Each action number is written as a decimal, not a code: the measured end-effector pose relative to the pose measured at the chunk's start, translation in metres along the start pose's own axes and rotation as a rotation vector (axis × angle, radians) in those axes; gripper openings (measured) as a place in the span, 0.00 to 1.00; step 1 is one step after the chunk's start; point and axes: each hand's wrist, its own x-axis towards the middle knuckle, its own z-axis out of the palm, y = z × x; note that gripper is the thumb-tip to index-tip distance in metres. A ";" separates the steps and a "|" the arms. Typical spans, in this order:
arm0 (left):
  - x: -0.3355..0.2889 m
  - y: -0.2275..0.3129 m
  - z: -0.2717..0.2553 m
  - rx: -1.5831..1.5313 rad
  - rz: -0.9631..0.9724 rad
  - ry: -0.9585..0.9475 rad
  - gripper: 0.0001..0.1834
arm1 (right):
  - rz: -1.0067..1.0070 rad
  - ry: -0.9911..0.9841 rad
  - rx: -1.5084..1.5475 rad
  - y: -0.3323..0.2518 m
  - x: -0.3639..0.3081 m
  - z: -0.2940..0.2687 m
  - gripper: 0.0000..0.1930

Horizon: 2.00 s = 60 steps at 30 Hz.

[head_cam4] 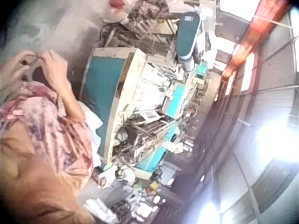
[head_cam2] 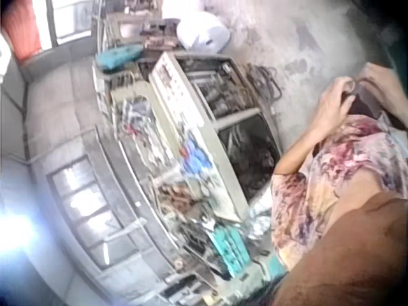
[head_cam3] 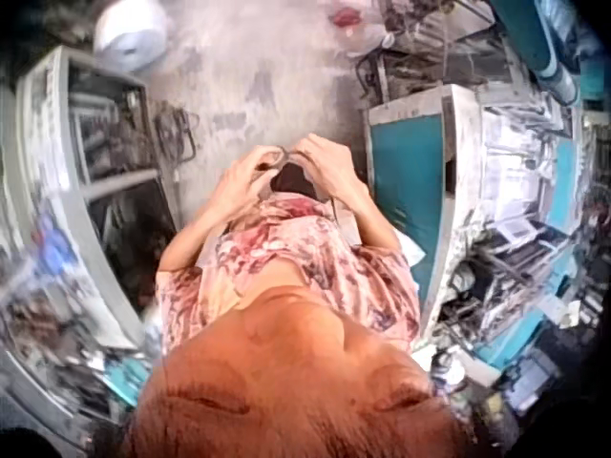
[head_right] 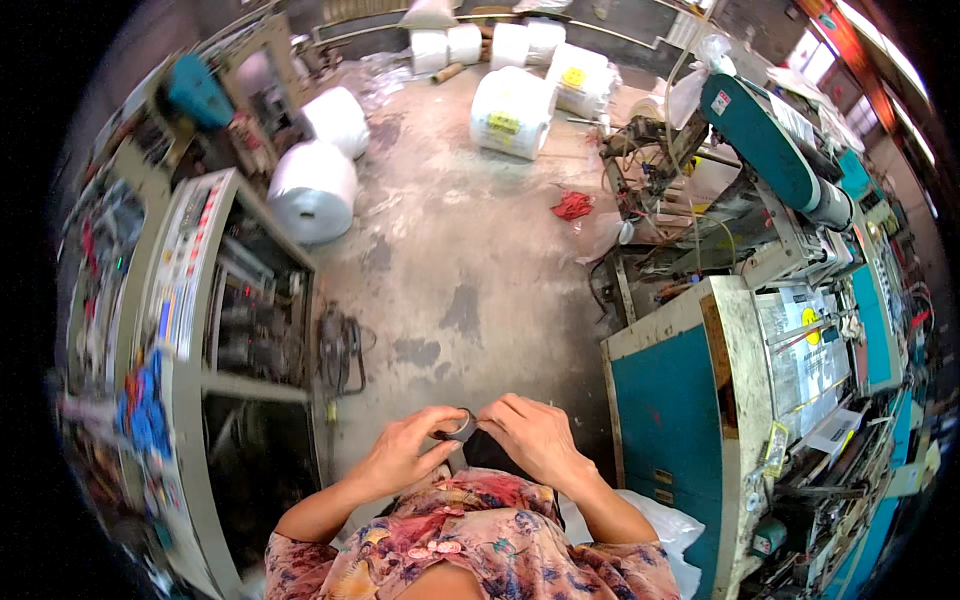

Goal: The person cleans a large industrial machine using a cloth and scissors. They wipe various metal parts and rollers, cut a piece of tape, and thread a thin strip into the machine's mechanism.

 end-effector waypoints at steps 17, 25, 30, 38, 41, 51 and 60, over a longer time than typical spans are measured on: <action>0.564 -0.145 -0.297 0.015 0.005 -0.042 0.22 | -0.030 0.306 0.058 0.315 0.541 -0.069 0.09; 0.879 -0.220 -0.382 0.115 0.309 -0.147 0.15 | 0.223 0.526 -0.055 0.483 0.721 -0.128 0.09; 1.075 -0.210 -0.388 0.018 0.569 -0.376 0.11 | 0.568 0.811 -0.127 0.558 0.760 -0.195 0.07; 1.329 -0.186 -0.335 0.213 0.964 -0.473 0.11 | 0.774 1.117 -0.338 0.697 0.781 -0.277 0.08; 1.406 -0.174 -0.316 0.274 1.011 -0.516 0.12 | 0.848 1.195 -0.372 0.739 0.807 -0.315 0.08; 1.613 -0.043 -0.127 0.117 1.612 -0.665 0.11 | 1.220 1.587 -0.769 0.798 0.789 -0.407 0.06; 1.757 0.071 0.053 -0.348 1.792 -0.768 0.12 | 1.506 1.846 -1.131 0.906 0.835 -0.514 0.03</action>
